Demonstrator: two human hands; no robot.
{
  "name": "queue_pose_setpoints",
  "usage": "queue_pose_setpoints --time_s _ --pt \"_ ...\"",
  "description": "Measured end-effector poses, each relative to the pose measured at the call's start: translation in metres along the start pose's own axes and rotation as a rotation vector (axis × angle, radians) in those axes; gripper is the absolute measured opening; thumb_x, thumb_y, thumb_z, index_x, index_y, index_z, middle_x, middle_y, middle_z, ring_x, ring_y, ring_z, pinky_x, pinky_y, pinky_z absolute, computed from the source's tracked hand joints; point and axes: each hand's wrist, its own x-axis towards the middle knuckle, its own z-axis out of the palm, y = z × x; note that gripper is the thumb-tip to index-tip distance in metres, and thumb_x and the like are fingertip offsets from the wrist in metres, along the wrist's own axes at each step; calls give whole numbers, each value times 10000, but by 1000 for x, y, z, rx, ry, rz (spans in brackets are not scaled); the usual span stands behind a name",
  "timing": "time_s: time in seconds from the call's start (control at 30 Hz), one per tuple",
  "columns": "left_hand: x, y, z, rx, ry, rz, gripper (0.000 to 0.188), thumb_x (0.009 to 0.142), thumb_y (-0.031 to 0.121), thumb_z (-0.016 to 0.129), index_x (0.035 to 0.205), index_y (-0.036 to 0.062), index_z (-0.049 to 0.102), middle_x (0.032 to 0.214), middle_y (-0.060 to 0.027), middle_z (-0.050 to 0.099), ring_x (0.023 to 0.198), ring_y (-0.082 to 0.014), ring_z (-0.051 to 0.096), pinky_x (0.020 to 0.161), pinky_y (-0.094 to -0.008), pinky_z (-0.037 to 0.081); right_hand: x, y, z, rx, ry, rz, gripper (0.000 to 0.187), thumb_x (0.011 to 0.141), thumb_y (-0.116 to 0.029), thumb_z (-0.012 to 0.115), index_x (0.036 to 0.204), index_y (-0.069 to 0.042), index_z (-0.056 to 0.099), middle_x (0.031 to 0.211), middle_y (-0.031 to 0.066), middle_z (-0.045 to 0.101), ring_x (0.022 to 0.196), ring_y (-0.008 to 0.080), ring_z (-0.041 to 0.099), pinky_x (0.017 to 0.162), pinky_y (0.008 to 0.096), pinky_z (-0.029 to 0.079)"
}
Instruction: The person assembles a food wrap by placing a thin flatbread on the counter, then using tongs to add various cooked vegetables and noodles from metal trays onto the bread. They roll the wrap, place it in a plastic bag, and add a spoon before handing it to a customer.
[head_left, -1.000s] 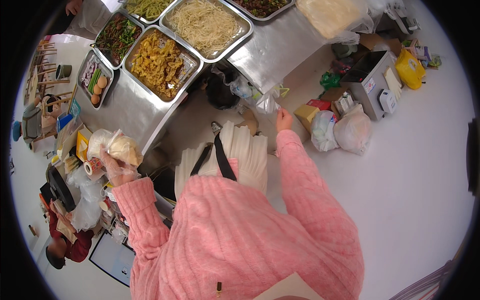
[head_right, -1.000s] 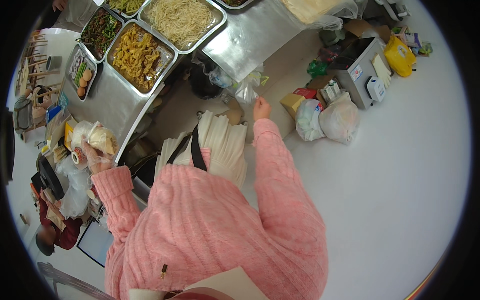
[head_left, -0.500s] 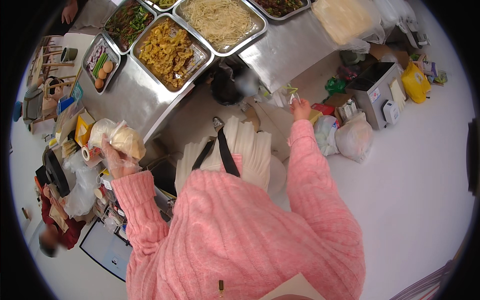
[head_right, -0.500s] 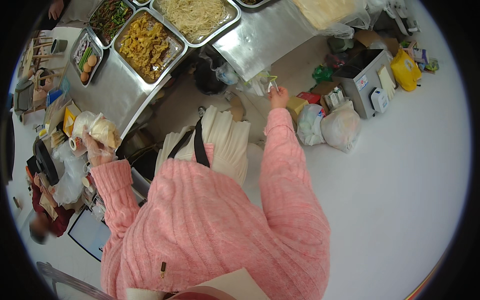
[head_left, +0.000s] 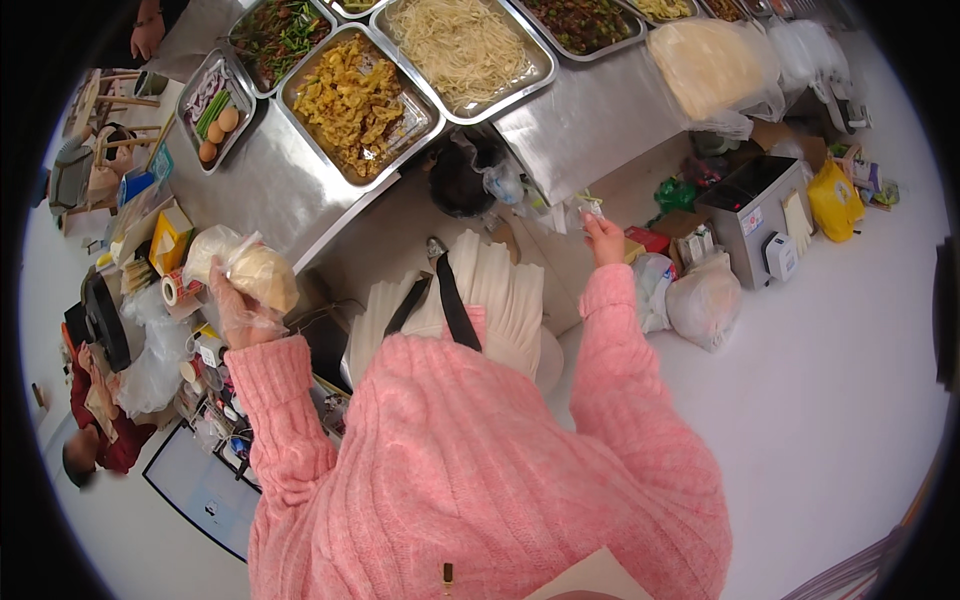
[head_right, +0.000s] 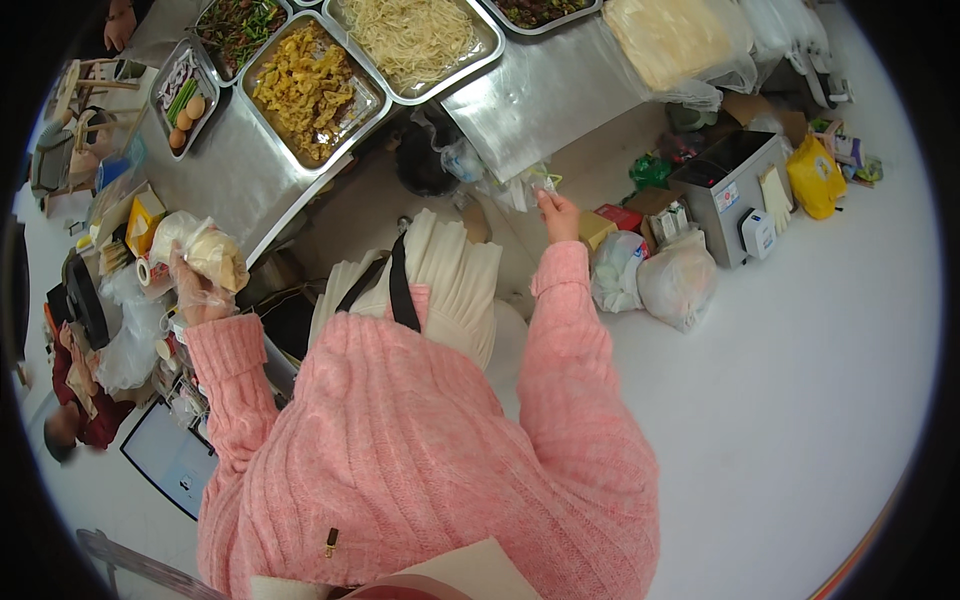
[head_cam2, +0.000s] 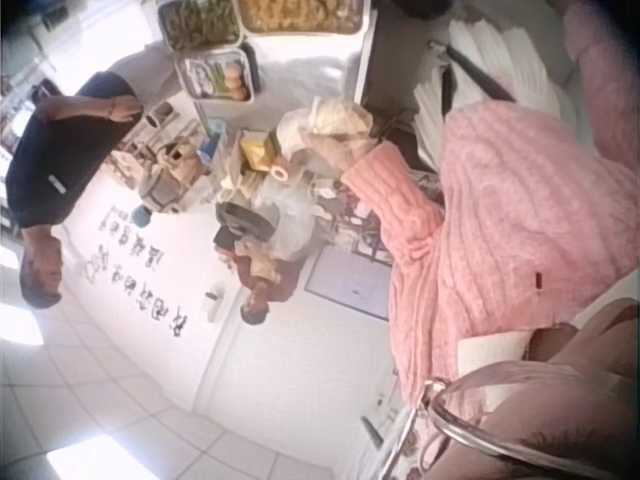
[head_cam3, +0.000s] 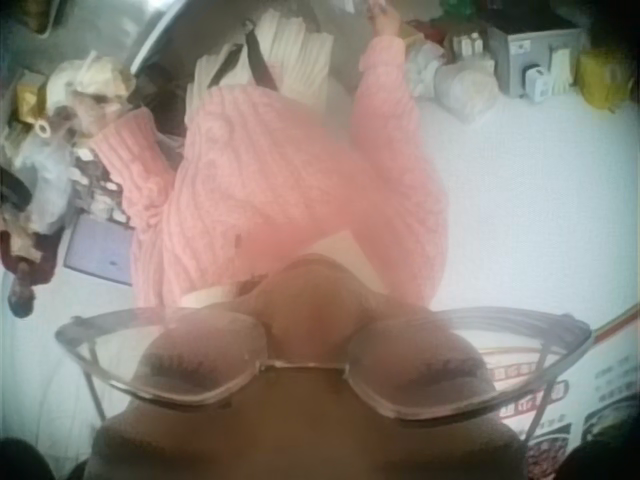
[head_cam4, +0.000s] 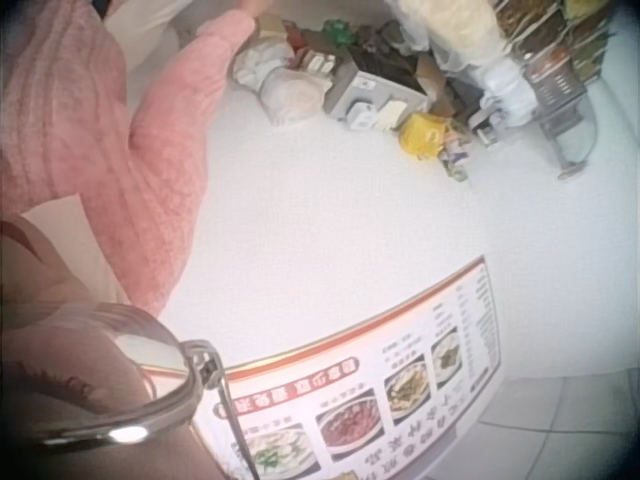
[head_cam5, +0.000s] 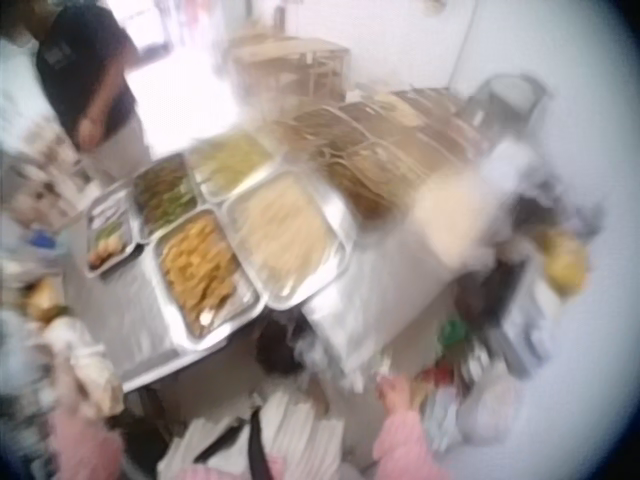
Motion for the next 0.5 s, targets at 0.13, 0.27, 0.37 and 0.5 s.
queue_pose_setpoints --time_s 0.13,0.27,0.37,0.5 --pt "-3 -1 6 -2 -36 -8 534 1048 465 525 1273 -7 631 1149 -156 711 1014 -284 687 925 -410 579 -15 -16 0 -181 28 -269 229 872 -153 824 1007 23 770 892 45 756 781 116 659 717 276 519" --pt "-6 -2 14 15 13 -15 535 1048 467 524 1273 -6 632 1155 -154 711 1017 -286 687 925 -414 578 -15 -20 2 -409 -2 -316 171 837 -102 829 927 30 769 843 66 757 763 108 656 702 280 518" --pt "-5 -4 18 31 24 -19 537 1046 472 523 1272 -3 633 1158 -152 711 1021 -284 688 927 -416 578 -9 -7 22 -472 -103 -332 171 852 -138 822 891 17 760 772 68 737 684 144 637 677 303 513" --pt "0 -5 20 28 56 -36 542 1043 480 523 1271 0 630 1154 -149 713 1028 -282 689 929 -416 578 -12 18 50 -874 -192 -434 276 844 -247 826 853 14 735 846 117 719 787 293 664 755 395 526"
